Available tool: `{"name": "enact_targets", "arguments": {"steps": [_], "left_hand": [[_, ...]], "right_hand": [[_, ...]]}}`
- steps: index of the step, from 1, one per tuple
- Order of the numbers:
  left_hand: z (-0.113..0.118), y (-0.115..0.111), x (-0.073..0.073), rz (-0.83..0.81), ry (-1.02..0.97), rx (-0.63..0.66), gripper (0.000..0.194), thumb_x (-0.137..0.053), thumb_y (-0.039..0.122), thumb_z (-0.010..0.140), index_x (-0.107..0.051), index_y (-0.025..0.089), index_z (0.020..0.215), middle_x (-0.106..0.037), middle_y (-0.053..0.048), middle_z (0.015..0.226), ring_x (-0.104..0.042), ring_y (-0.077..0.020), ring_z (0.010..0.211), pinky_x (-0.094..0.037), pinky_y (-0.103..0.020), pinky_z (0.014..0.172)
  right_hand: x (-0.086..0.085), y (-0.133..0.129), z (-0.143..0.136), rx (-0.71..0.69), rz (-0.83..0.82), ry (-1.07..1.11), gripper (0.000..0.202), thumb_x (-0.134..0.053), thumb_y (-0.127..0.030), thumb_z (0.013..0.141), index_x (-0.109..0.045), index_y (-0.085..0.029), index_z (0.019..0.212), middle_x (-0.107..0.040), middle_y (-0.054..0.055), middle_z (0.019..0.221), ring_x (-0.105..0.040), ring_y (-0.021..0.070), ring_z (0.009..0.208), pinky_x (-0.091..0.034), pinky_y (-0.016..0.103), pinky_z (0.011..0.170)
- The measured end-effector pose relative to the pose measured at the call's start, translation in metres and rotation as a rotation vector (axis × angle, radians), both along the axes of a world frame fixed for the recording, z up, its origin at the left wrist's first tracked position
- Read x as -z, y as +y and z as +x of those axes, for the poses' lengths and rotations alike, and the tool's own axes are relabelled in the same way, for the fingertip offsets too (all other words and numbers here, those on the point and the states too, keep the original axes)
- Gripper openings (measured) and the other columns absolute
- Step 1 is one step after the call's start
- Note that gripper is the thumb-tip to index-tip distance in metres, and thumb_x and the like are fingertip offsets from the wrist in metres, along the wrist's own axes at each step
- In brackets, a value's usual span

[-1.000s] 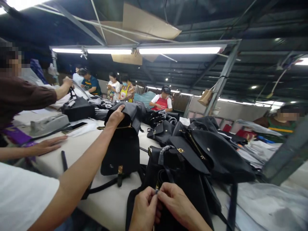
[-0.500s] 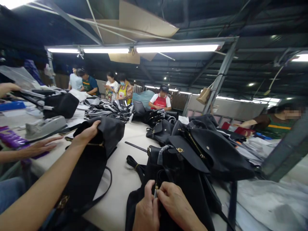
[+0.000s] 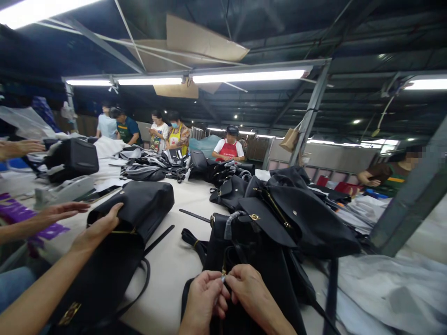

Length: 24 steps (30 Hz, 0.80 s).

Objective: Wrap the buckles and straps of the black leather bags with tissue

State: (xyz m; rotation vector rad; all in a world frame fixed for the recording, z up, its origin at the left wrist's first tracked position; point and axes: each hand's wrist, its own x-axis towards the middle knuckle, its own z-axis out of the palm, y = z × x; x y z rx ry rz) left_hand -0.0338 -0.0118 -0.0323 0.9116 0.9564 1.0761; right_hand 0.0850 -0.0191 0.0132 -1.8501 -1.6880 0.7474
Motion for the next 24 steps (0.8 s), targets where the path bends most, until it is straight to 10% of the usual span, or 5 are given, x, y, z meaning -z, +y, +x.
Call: {"name": "enact_targets", "arguments": {"steps": [24], "left_hand": [[0.005,-0.013,0.011,0.358,0.179,-0.088,0.045,-0.055,0.057,0.079,-0.057,0.014,0.089,-0.058,0.002,0.055,-0.046,-0.0074,0.039,-0.034,-0.018,0.037]], "right_hand": [[0.003,-0.008,-0.009,0.083,-0.166,0.509,0.030,-0.051,-0.032,0.075,-0.048,-0.019,0.048,-0.042,-0.007,0.037,-0.026,0.0042,0.029,-0.015,0.019,0.031]]}}
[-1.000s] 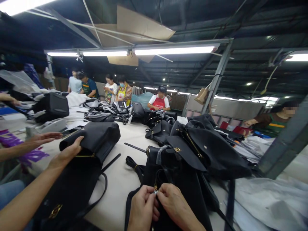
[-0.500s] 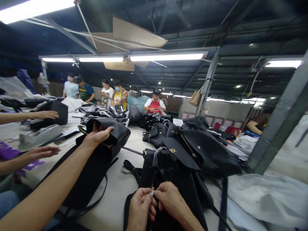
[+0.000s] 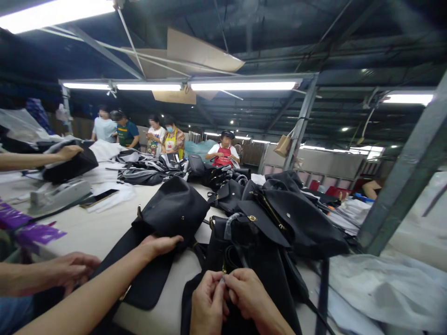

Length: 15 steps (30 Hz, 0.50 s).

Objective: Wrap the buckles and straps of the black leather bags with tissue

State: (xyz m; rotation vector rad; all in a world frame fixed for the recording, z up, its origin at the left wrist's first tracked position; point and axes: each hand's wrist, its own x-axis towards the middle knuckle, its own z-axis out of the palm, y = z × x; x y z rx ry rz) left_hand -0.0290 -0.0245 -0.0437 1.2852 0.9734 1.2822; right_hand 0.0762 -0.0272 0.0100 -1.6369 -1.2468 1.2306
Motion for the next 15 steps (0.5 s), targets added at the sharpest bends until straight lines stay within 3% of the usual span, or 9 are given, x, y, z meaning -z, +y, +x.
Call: {"name": "enact_targets", "arguments": {"steps": [6,10,13,15], "left_hand": [[-0.002,0.002,0.007,-0.039,-0.076,0.038,0.062,-0.058,0.071,0.072,-0.052,0.016,0.099,-0.060,0.003,0.056,-0.050,-0.0095,0.036,-0.038,-0.019,0.034],[-0.005,0.006,0.012,-0.252,-0.224,0.015,0.072,-0.052,0.086,0.061,-0.049,0.020,0.089,-0.061,0.002,0.052,-0.056,-0.0145,0.037,-0.044,-0.023,0.035],[-0.011,0.008,0.005,-0.417,-0.206,0.073,0.073,-0.052,0.088,0.056,-0.053,0.017,0.075,-0.066,-0.005,0.054,-0.060,-0.0159,0.041,-0.047,-0.024,0.038],[-0.015,0.009,-0.004,-0.496,-0.178,0.157,0.071,-0.053,0.084,0.062,-0.057,0.014,0.074,-0.070,-0.010,0.059,-0.062,-0.0159,0.043,-0.048,-0.024,0.040]], "right_hand": [[0.012,-0.004,-0.005,0.086,-0.016,0.329,0.032,-0.063,-0.045,0.064,-0.042,-0.021,0.056,-0.031,-0.013,0.041,-0.020,0.0013,0.033,-0.011,0.017,0.034],[0.015,-0.003,-0.002,0.107,-0.102,0.551,0.040,-0.072,-0.042,0.060,-0.038,-0.023,0.055,-0.025,-0.015,0.040,-0.018,0.0014,0.034,-0.016,0.016,0.034],[0.014,-0.002,0.001,0.115,-0.169,0.674,0.040,-0.073,-0.035,0.066,-0.037,-0.022,0.053,-0.027,-0.014,0.039,-0.023,0.0017,0.032,-0.025,0.015,0.035],[0.012,-0.001,0.003,0.103,-0.206,0.747,0.041,-0.073,-0.030,0.068,-0.036,-0.022,0.051,-0.029,-0.014,0.038,-0.024,0.0013,0.030,-0.025,0.014,0.034]]}}
